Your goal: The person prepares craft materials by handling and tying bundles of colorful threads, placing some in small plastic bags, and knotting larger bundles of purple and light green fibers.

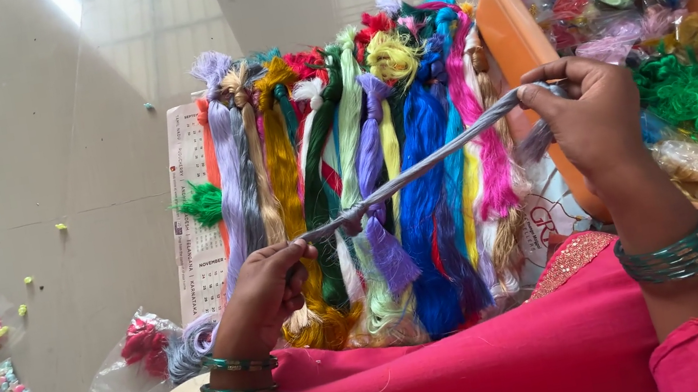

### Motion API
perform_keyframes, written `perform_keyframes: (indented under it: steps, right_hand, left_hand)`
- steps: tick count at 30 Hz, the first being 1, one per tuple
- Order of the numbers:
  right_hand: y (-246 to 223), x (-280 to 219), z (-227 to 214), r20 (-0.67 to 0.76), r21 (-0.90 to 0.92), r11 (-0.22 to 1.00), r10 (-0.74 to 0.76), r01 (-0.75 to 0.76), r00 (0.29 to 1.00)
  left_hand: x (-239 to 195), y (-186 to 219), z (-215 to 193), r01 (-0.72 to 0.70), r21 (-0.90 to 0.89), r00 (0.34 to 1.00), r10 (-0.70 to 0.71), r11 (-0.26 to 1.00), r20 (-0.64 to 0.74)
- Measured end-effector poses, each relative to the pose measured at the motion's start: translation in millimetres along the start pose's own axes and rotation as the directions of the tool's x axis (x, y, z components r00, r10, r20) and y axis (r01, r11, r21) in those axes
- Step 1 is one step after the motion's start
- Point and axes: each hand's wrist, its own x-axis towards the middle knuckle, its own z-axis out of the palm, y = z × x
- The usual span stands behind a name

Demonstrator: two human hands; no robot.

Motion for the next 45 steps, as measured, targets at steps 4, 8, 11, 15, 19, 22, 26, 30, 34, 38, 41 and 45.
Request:
perform_keyframes:
  steps: [4, 8, 11, 15, 19, 22, 26, 30, 34, 38, 41, 45]
  right_hand:
    - [-30.2, -18.0, 14.0, 0.245, -0.058, 0.998, 0.023, -0.009, 0.969]
    - [-69.0, -61.9, 40.4, 0.629, -0.261, 0.952, 0.043, 0.159, 0.776]
    - [-97.1, -92.3, 63.0, 0.870, 0.149, 0.953, -0.253, 0.264, 0.423]
    - [-72.2, -90.1, 84.2, 0.877, 0.209, 0.940, -0.059, -0.268, 0.478]
    - [-35.9, -84.4, 98.9, 0.708, 0.342, 0.927, -0.145, -0.156, 0.692]
    - [-22.5, -93.9, 100.6, 0.821, 0.187, 0.872, 0.115, -0.453, 0.560]
    - [-23.0, -92.0, 100.1, 0.868, 0.093, 0.806, 0.222, -0.585, 0.444]
    - [-20.1, -89.6, 98.3, 0.783, 0.010, 0.798, 0.369, -0.603, 0.501]
    - [-20.9, -88.8, 97.9, 0.752, -0.176, 0.786, 0.496, -0.592, 0.434]
    - [-7.2, -85.1, 96.9, 0.816, -0.053, 0.811, 0.372, -0.583, 0.443]
    - [-12.1, -83.4, 96.5, 0.805, -0.048, 0.828, 0.363, -0.558, 0.469]
    - [-18.2, -83.9, 98.4, 0.741, -0.124, 0.795, 0.472, -0.595, 0.477]
  left_hand:
    - [-7.9, 5.7, 4.3, -0.050, -0.158, 0.997, 0.060, 0.986, 0.056]
    - [-27.5, 25.7, 25.1, -0.065, -0.259, 0.990, 0.094, 0.964, 0.101]
    - [-46.7, 42.1, 46.4, -0.011, -0.196, 0.986, 0.043, 0.981, 0.160]
    - [-57.2, 47.6, 61.1, 0.107, 0.021, 0.957, -0.109, 0.994, 0.269]
    - [-66.1, 50.3, 67.5, 0.089, 0.071, 0.812, -0.114, 0.993, 0.572]
    - [-55.8, 35.0, 55.5, 0.123, 0.031, 0.806, -0.118, 0.992, 0.581]
    - [-29.9, 7.9, 47.8, 0.041, 0.021, 0.857, -0.046, 0.999, 0.513]
    - [-18.6, 2.1, 56.2, -0.311, 0.302, 0.935, 0.233, 0.901, 0.267]
    - [-53.5, 37.5, 79.8, -0.387, 0.553, 0.900, 0.433, 0.738, 0.051]
    - [-39.5, 23.4, 71.5, -0.435, 0.462, 0.889, 0.449, 0.773, 0.085]
    - [-22.1, 7.5, 60.7, -0.511, 0.373, 0.859, 0.483, 0.775, 0.171]
    - [-19.2, 4.3, 52.4, -0.385, 0.125, 0.903, 0.345, 0.914, 0.258]
